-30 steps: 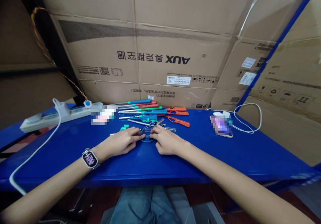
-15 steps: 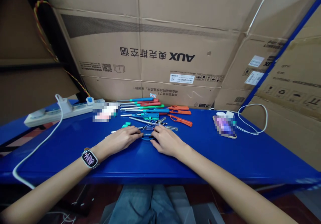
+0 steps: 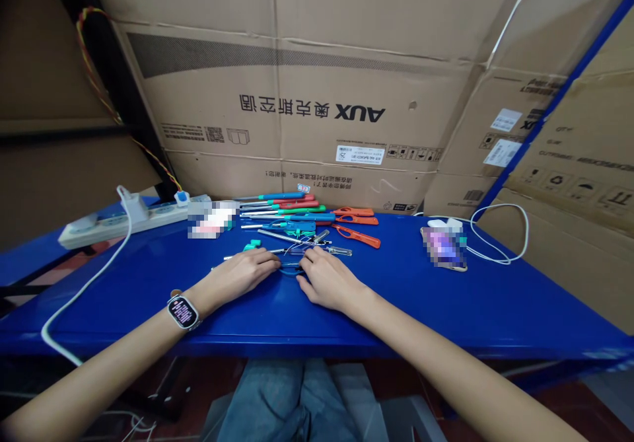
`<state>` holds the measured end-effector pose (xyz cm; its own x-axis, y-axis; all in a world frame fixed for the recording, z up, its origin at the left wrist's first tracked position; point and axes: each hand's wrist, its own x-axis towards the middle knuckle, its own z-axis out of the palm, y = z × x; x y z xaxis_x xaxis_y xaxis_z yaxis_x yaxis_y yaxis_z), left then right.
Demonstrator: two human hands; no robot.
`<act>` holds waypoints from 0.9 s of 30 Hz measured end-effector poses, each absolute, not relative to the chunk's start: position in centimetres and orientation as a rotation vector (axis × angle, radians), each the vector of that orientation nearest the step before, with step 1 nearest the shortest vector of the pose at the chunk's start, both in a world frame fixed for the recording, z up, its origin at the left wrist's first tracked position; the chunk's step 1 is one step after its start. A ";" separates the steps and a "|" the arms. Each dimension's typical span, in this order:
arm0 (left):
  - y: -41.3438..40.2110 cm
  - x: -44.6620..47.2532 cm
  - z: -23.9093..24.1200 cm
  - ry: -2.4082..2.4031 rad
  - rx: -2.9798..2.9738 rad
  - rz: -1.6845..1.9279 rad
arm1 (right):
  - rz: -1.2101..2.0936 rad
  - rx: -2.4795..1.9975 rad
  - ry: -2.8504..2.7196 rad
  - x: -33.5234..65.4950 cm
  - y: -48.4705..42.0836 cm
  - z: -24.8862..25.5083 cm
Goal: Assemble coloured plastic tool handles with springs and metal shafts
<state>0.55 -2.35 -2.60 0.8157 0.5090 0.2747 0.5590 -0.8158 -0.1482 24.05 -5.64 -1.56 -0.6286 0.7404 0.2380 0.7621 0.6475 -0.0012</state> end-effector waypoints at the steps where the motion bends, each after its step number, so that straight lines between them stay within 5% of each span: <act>1: -2.4 0.6 -2.6 -0.839 -2.776 -0.323 | -0.143 -1.237 -2.638 24.0 -5.8 -1.6; 16: -2.5 -0.2 -2.4 -0.818 -2.944 -0.547 | -0.084 -1.258 -2.504 23.6 -7.0 -2.4; 27: -2.4 -0.4 -2.3 -0.974 -2.975 -0.582 | 0.416 -1.203 -2.292 24.6 -4.3 -2.3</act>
<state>-0.44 -2.43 -2.35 0.7461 0.5790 0.3288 0.5636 -0.8121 0.1511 24.64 -4.26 -2.30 -0.4748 0.8279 0.2986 0.6704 0.5600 -0.4868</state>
